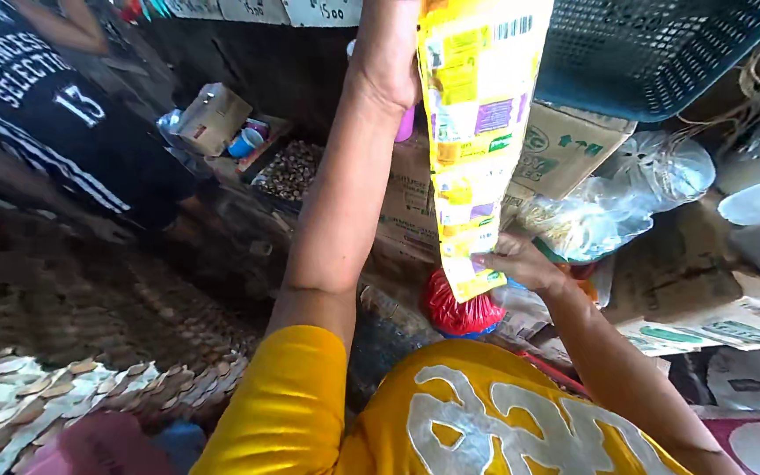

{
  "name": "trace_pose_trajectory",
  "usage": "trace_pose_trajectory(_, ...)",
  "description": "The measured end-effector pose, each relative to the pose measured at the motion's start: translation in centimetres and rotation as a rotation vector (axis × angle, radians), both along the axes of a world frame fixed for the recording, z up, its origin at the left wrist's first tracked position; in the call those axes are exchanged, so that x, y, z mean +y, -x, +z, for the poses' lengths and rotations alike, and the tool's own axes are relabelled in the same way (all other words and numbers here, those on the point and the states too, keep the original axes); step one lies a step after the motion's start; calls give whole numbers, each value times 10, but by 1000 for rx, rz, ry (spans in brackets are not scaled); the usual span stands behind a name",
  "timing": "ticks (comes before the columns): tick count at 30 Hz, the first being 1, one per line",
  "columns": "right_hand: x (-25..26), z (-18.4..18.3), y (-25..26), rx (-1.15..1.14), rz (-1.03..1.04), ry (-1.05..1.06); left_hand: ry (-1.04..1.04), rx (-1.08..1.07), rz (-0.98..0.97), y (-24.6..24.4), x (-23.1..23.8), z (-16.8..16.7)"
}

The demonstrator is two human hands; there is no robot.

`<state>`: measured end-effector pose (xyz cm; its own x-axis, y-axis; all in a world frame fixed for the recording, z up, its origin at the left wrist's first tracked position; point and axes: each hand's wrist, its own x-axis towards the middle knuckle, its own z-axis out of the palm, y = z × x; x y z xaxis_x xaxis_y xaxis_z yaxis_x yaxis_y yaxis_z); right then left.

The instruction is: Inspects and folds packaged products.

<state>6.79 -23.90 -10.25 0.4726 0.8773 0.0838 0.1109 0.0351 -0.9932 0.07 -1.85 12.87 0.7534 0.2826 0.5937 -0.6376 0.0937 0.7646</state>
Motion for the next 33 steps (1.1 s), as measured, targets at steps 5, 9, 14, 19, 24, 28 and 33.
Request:
trace_pose_trajectory(5, -7, 23, 1, 73, 139, -111, 47, 85, -125, -16, 1, -16)
trace_pose_trajectory(9, 0, 50, 5, 31, 63, -228, 75, 95, -267, -27, -6, -29)
trace_pose_trajectory(14, 0, 34, 0, -9, -32, -129, 72, 108, -246, -34, -5, -54)
trace_pose_trajectory(19, 1, 55, -3, 40, -18, -227, 82, 163, -306, -37, -15, -86)
trace_pose_trajectory(24, 9, 66, -4, -46, -153, -267, 155, 239, -357, -35, -29, -110)
trace_pose_trajectory(28, -10, 57, 3, -185, -178, -94, 504, 335, -409, -45, -33, -133)
trace_pose_trajectory(33, -52, 37, 9, -146, -130, 14, 703, 502, -476, -65, -47, -164)
